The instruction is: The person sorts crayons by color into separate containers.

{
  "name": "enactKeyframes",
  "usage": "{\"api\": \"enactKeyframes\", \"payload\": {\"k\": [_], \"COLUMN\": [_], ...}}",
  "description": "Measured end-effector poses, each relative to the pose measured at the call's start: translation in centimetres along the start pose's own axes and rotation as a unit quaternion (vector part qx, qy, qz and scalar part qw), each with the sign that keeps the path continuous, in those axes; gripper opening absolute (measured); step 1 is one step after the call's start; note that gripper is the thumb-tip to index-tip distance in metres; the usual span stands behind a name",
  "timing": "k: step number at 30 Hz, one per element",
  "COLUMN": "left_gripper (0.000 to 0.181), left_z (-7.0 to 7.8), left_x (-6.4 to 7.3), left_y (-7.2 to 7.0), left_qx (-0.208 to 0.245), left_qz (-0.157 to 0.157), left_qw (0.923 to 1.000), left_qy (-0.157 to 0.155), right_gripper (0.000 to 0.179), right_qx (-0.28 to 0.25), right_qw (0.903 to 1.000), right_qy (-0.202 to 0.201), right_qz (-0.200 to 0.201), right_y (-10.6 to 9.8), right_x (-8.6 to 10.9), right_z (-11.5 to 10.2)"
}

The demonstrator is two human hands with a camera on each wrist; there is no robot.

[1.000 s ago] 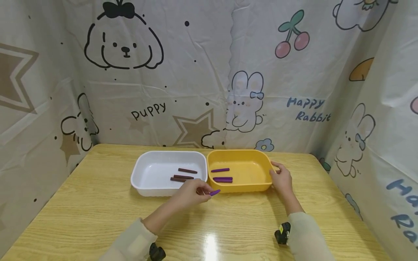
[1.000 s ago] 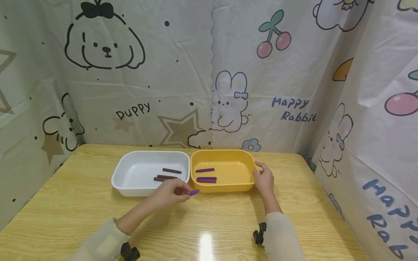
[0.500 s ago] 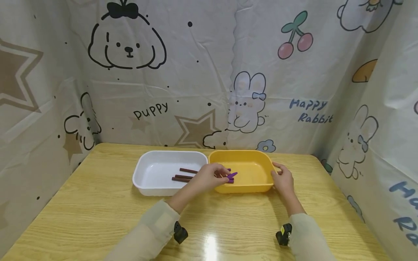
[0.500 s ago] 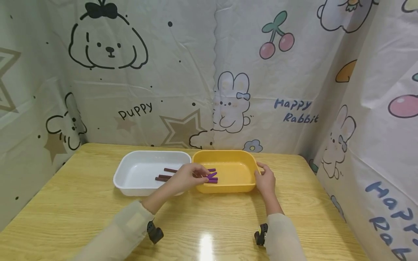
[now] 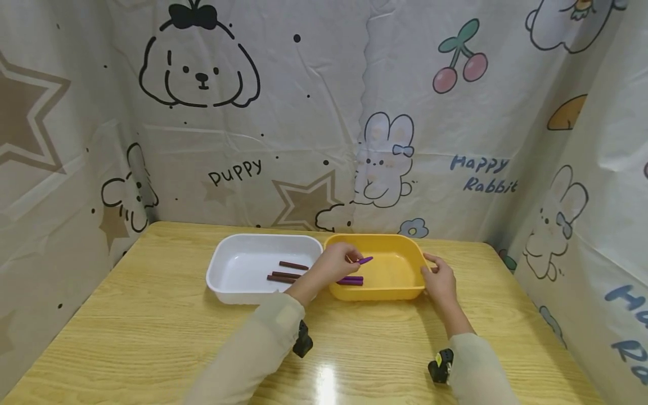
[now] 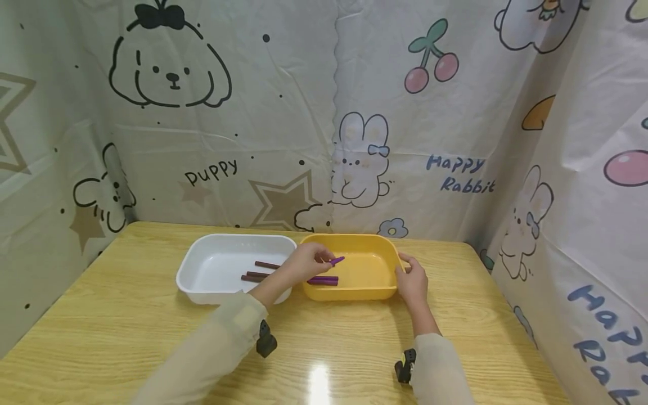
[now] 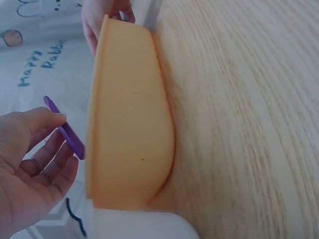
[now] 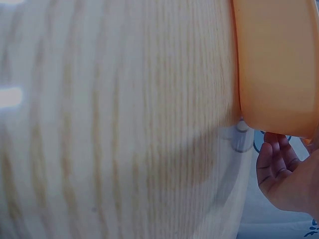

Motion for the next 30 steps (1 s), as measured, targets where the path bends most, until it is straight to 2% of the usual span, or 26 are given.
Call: {"api": "enactKeyframes", "payload": {"k": [8, 14, 21, 30], "left_gripper": [0.013, 0.013, 0.013, 0.018], "left_z": [-0.7, -1.4, -1.7, -1.7], "left_x": [-1.1, -1.4, -1.3, -0.4], "left_y": [0.7, 1.1, 1.1, 0.3], "left_qx": [-0.079, -0.114, -0.116, -0.073], "left_qz": [-0.008, -0.009, 0.002, 0.013], "left_qw": [0.9961, 0.9924, 0.9929, 0.9973], "left_qy": [-0.039, -0.045, -0.029, -0.001], "right_gripper": [0.043, 0.043, 0.043, 0.043], "right_qx": [-0.003, -0.009, -0.002, -0.001], "right_qw": [1.0000, 1.0000, 1.0000, 1.0000], "right_qy": [0.001, 0.003, -0.003, 0.001], "right_qz": [-0.003, -0.001, -0.001, 0.002], "right_y": [0.1, 0.1, 0.0, 0.0], "right_x": [0.1, 0.1, 0.0, 0.2], "right_z": [0.0, 0.0, -0.1, -0.2]}}
Point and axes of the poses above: each hand's wrist, its own x-axis away from the middle knuckle, its own y-axis out of the palm, z = x × y, the point moved 1 cm from there along -x, towards the middle knuckle, and after that the axes turned 15 degrees about -z, right-handed, at the moved point
